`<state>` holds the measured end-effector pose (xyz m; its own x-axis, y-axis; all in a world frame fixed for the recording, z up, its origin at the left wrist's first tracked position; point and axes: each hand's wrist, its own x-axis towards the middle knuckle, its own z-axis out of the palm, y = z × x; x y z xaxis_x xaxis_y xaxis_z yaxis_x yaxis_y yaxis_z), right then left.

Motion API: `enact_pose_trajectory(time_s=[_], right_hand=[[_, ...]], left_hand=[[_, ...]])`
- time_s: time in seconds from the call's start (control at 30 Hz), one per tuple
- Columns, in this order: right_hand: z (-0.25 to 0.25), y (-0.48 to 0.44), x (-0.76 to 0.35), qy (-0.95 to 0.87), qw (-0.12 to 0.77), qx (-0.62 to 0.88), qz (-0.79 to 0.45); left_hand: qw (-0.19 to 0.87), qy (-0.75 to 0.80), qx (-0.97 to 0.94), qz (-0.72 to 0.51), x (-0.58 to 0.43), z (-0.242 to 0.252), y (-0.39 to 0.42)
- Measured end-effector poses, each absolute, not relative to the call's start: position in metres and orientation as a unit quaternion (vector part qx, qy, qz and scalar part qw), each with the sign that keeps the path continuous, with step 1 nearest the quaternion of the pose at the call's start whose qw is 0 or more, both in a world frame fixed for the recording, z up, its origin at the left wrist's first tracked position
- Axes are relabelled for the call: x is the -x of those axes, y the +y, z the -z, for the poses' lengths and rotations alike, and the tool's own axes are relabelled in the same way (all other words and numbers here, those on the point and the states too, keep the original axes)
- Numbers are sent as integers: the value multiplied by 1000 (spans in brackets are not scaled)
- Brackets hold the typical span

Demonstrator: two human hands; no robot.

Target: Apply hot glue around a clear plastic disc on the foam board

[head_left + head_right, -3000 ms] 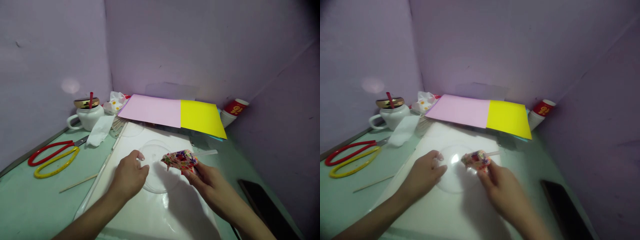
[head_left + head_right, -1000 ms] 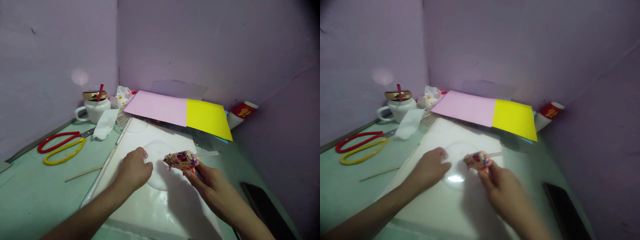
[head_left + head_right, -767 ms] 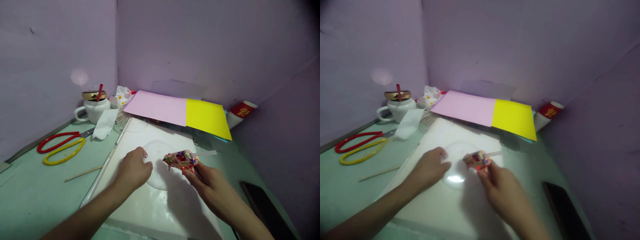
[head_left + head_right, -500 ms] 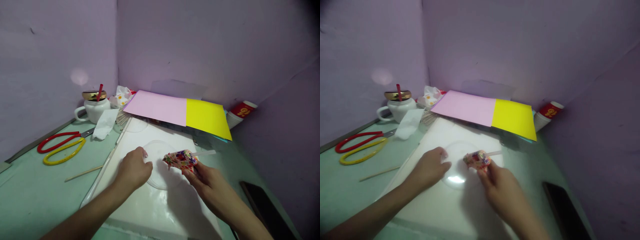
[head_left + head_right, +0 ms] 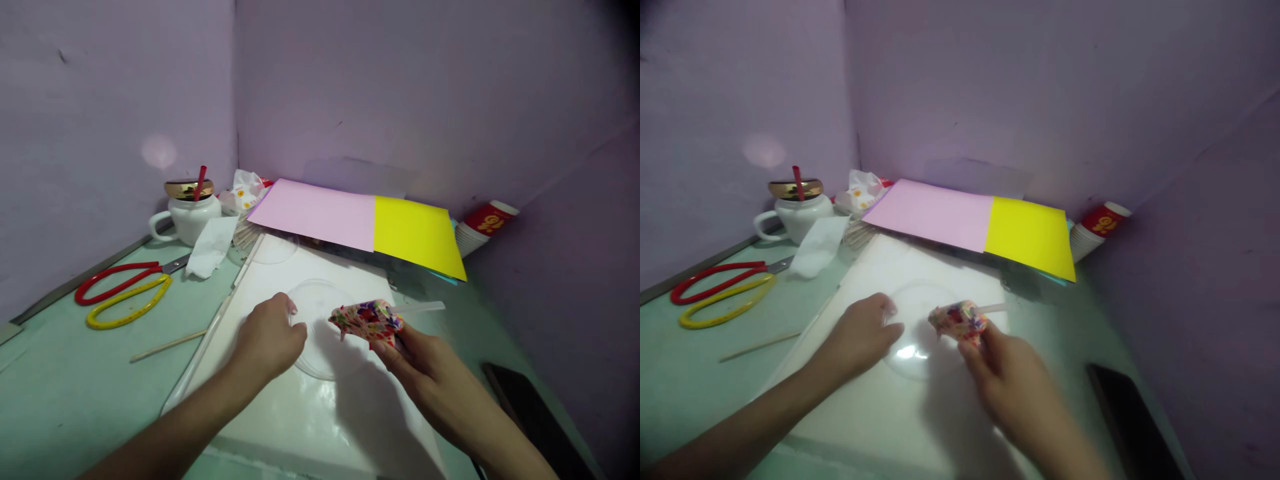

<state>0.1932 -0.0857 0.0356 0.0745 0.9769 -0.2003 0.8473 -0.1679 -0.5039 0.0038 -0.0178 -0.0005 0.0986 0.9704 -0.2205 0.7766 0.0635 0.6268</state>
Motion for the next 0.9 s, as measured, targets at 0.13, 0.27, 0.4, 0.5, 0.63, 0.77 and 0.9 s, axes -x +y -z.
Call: enact_pose_trajectory(time_s=[0.13, 0.27, 0.4, 0.5, 0.63, 0.77, 0.9], right_hand=[[-34, -85, -193, -632, 123, 724, -248], [-35, -86, -194, -640, 116, 721, -239], [-34, -85, -194, -632, 117, 724, -251], [-33, -85, -194, -631, 121, 723, -254], [-33, -85, -194, -634, 114, 726, -242], [-32, -85, -194, -632, 119, 727, -240], [-31, -85, -195, -627, 130, 726, -252]], left_hand=[[326, 655, -665, -151, -4, 1, -18], [327, 656, -664, -149, -3, 1, -18], [324, 655, -666, -150, -3, 0, -19], [325, 654, -666, -154, -4, 0, -18], [326, 656, -663, -154, -4, 1, -18], [322, 654, -667, -153, -4, 2, -18], [321, 656, -666, -151, -4, 2, -18]])
